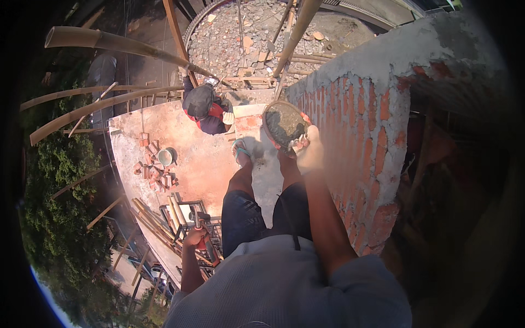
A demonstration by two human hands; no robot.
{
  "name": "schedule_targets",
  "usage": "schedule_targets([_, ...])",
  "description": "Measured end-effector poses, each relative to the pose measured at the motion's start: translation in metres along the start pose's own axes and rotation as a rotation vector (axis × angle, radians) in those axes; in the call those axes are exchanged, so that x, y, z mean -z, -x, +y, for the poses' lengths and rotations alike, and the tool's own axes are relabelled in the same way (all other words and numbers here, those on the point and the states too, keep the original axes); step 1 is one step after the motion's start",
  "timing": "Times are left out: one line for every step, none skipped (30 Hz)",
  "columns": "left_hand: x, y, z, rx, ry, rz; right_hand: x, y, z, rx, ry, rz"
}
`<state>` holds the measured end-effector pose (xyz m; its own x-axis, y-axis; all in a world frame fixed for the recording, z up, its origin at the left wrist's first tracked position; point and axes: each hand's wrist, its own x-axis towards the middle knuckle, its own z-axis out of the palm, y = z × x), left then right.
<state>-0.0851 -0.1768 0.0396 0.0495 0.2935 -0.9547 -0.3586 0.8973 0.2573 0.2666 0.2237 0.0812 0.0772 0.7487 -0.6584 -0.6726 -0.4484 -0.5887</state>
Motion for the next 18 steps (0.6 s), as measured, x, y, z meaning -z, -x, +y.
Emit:
schedule_targets([0.016, -0.007, 0.001, -0.012, -0.019, -0.038, -0.009, 0.03, -0.022, -0.004, 0.03, 0.011])
schedule_targets([0.032, -0.017, 0.006, 0.04, -0.106, -0.015, -0.013, 0.062, -0.045, 0.026, 0.057, -0.056])
schedule_targets([0.043, -0.029, 0.011, 0.039, -0.17, -0.032, -0.016, 0.094, -0.068, 0.054, 0.091, -0.119])
schedule_targets([0.055, -0.037, 0.016, 0.064, -0.188, -0.052, -0.017, 0.122, -0.09, 0.089, 0.024, -0.216])
schedule_targets([0.063, -0.044, 0.023, 0.083, -0.203, -0.065, -0.018, 0.145, -0.112, 0.119, -0.037, -0.324])
schedule_targets([0.068, -0.051, 0.029, 0.126, -0.291, -0.032, -0.02, 0.164, -0.133, 0.144, -0.097, -0.447])
schedule_targets([0.07, -0.059, 0.037, 0.156, -0.377, 0.013, -0.021, 0.184, -0.155, 0.173, -0.122, -0.54])
schedule_targets([0.069, -0.066, 0.044, 0.146, -0.388, -0.018, -0.022, 0.202, -0.176, 0.191, -0.149, -0.642])
schedule_targets([0.068, -0.07, 0.052, 0.135, -0.405, -0.041, -0.024, 0.219, -0.194, 0.208, -0.183, -0.749])
schedule_targets([0.062, -0.074, 0.059, 0.142, -0.387, -0.06, -0.026, 0.234, -0.215, 0.231, -0.196, -0.834])
schedule_targets([0.054, -0.078, 0.066, 0.105, -0.408, -0.065, -0.028, 0.248, -0.232, 0.249, -0.22, -0.935])
schedule_targets([0.045, -0.079, 0.069, 0.088, -0.419, -0.043, -0.027, 0.27, -0.241, 0.338, -0.267, -0.814])
schedule_targets([0.036, -0.077, 0.071, 0.082, -0.403, -0.041, -0.024, 0.29, -0.248, 0.414, -0.324, -0.673])
schedule_targets([0.027, -0.079, 0.079, 0.153, -0.527, -0.022, -0.023, 0.299, -0.258, 0.434, -0.339, -0.752])
schedule_targets([0.015, -0.08, 0.086, 0.155, -0.52, -0.048, -0.019, 0.307, -0.271, 0.446, -0.355, -0.803])
schedule_targets([0.002, -0.082, 0.094, 0.158, -0.512, -0.075, -0.014, 0.314, -0.284, 0.459, -0.362, -0.859])
schedule_targets([-0.01, -0.08, 0.098, 0.168, -0.504, -0.094, -0.007, 0.322, -0.294, 0.539, -0.32, -0.773])
schedule_targets([-0.024, -0.079, 0.101, 0.13, -0.525, -0.086, 0.001, 0.33, -0.305, 0.62, -0.268, -0.695])
